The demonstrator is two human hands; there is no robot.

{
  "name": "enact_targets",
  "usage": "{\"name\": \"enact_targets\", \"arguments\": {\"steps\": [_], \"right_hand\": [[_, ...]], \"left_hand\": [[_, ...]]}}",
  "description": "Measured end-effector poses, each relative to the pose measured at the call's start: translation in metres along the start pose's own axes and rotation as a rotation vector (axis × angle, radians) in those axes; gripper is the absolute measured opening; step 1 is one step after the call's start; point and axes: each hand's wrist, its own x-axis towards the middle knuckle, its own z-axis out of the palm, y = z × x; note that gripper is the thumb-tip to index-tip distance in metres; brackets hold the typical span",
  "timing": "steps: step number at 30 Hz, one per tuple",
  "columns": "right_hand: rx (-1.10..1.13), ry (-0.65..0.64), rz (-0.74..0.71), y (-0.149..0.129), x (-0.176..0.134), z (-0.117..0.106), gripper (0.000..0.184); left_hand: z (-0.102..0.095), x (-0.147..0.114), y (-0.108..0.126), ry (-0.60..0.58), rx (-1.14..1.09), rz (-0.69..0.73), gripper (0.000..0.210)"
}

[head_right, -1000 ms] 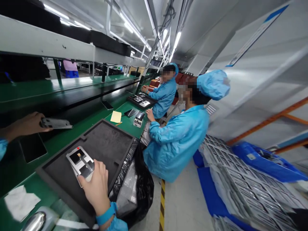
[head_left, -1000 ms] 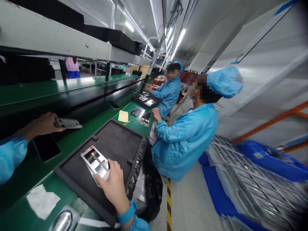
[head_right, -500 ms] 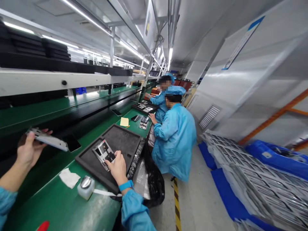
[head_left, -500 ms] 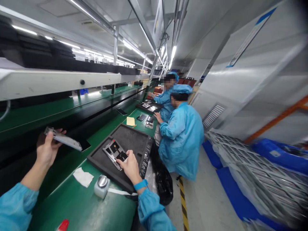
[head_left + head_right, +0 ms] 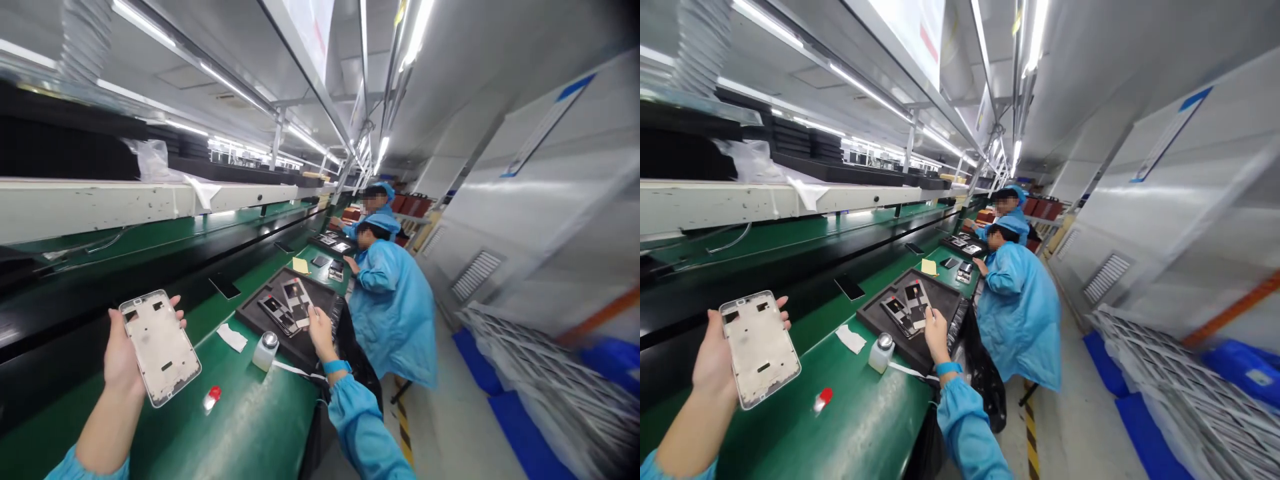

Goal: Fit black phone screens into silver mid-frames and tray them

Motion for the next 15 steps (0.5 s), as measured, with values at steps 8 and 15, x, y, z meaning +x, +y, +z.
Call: {"name": "enact_targets", "arguments": {"steps": [8, 15], "right_hand": [[0.267, -0.166, 0.008, -0.076, -0.098, 0.021, 0.060], [0.508, -0.521, -0.114, -0.124, -0.161, 0.034, 0.049]], "left_hand": [[0.003, -0.050, -0.018, -0.508, 0.128, -0.112, 0.092], [-0.003, -0.057, -0.034, -0.802, 0.104, -0.184, 0.101]]}}
